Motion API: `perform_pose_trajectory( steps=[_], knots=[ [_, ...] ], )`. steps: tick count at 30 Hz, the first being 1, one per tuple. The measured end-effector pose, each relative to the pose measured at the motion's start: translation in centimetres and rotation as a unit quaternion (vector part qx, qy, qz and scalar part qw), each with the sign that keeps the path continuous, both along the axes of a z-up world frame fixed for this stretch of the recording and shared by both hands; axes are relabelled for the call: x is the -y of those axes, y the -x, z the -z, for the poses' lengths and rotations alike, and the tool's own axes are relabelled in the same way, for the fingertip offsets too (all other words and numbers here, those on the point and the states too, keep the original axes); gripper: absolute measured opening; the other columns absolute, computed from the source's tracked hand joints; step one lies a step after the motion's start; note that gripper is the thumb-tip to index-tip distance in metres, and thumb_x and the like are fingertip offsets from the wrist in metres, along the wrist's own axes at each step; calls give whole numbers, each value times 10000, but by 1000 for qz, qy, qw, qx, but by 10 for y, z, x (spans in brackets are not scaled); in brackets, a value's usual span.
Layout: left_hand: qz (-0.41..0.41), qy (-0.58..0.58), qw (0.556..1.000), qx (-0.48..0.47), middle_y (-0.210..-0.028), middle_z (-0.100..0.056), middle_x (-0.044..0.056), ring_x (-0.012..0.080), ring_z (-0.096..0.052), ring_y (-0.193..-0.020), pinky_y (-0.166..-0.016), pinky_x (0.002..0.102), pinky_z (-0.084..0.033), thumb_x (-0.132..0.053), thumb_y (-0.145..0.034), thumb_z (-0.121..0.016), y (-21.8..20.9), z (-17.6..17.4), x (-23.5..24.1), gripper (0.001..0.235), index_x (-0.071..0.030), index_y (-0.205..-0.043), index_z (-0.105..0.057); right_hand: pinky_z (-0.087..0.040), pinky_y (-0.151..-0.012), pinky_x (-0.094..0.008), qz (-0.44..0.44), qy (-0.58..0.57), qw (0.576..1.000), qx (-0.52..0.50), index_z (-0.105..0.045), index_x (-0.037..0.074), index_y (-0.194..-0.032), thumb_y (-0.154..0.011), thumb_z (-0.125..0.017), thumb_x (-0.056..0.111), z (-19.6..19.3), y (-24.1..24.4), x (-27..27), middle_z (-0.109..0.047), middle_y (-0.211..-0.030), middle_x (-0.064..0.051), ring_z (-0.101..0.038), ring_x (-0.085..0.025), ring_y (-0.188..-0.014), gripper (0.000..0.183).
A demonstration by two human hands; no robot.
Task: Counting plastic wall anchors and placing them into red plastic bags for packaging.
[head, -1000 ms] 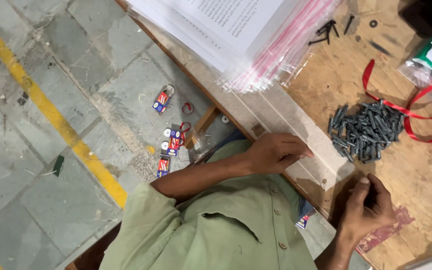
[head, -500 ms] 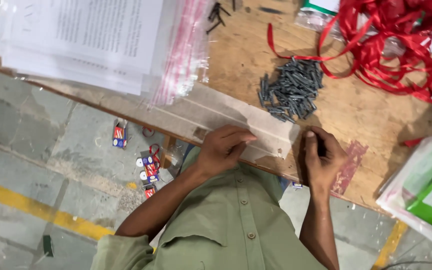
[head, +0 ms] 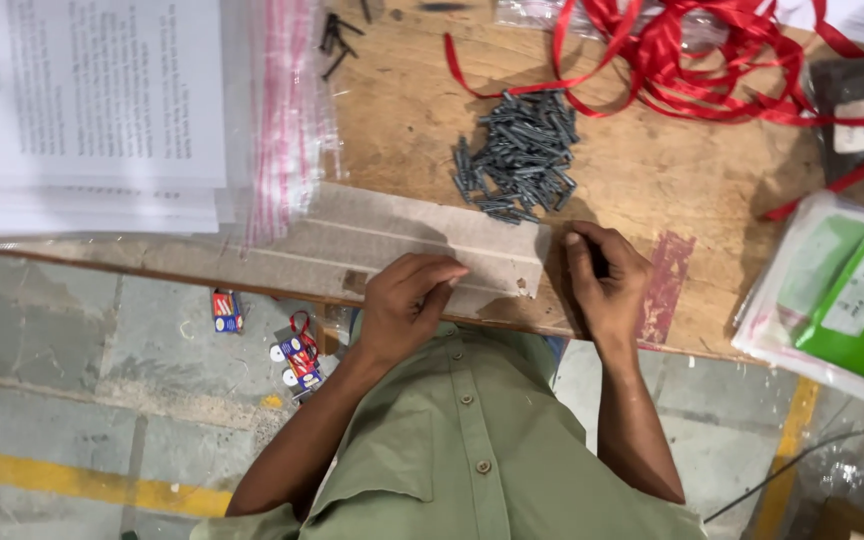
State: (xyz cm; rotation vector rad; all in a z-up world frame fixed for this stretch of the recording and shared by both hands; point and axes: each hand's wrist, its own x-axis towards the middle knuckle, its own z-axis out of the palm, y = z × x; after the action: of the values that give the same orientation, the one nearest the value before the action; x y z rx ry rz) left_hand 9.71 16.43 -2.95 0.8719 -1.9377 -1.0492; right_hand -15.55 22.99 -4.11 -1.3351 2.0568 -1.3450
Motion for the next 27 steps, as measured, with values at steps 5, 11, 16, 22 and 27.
perform_pose_trajectory(
  steps=[5, 11, 16, 22, 27],
  knots=[
    [2, -7, 1000, 12, -1091, -742, 89, 252, -720, -949, -759, 337, -584, 40, -894, -703, 6, -9, 1, 257, -88, -1114, -738, -504, -694, -258, -12, 12, 1000, -4, -734, -19, -1119, -1005, -716, 49, -6, 0, 1, -727, -913, -101, -621, -107, -755, 133],
    [-9, -12, 999, 33, -1062, -758, 83, 234, -710, -891, -707, 325, -563, 17, -899, -720, 11, -12, 2, 218, -91, -1085, -755, -532, -716, -268, -27, 3, 1000, -8, -728, -13, -1113, -1009, -711, 58, -8, 2, 2, -738, -945, -106, -662, -112, -794, 127],
    [-14, 3, 999, 32, -1059, -761, 69, 226, -700, -876, -715, 324, -552, -4, -918, -720, 12, -12, 3, 187, -90, -1081, -752, -532, -701, -262, -31, 0, 999, 5, -728, -8, -1117, -1008, -712, 67, -5, 3, 2, -745, -952, -106, -666, -113, -778, 133],
    [-12, 9, 999, 36, -1063, -761, 76, 234, -710, -900, -762, 328, -563, -13, -931, -717, 13, -11, 2, 169, -86, -1079, -749, -528, -683, -288, -19, -14, 1000, -8, -735, -2, -1100, -990, -708, 66, -10, 4, 4, -733, -914, -120, -670, -159, -745, 133],
    [3, 11, 999, 39, -1065, -758, 87, 243, -718, -943, -818, 336, -568, -26, -941, -721, 17, -9, 2, 147, -76, -1077, -746, -554, -732, -329, -23, 0, 1000, -15, -722, 2, -1101, -985, -679, 73, -15, 9, 3, -734, -946, -139, -717, -223, -815, 144]
  ],
)
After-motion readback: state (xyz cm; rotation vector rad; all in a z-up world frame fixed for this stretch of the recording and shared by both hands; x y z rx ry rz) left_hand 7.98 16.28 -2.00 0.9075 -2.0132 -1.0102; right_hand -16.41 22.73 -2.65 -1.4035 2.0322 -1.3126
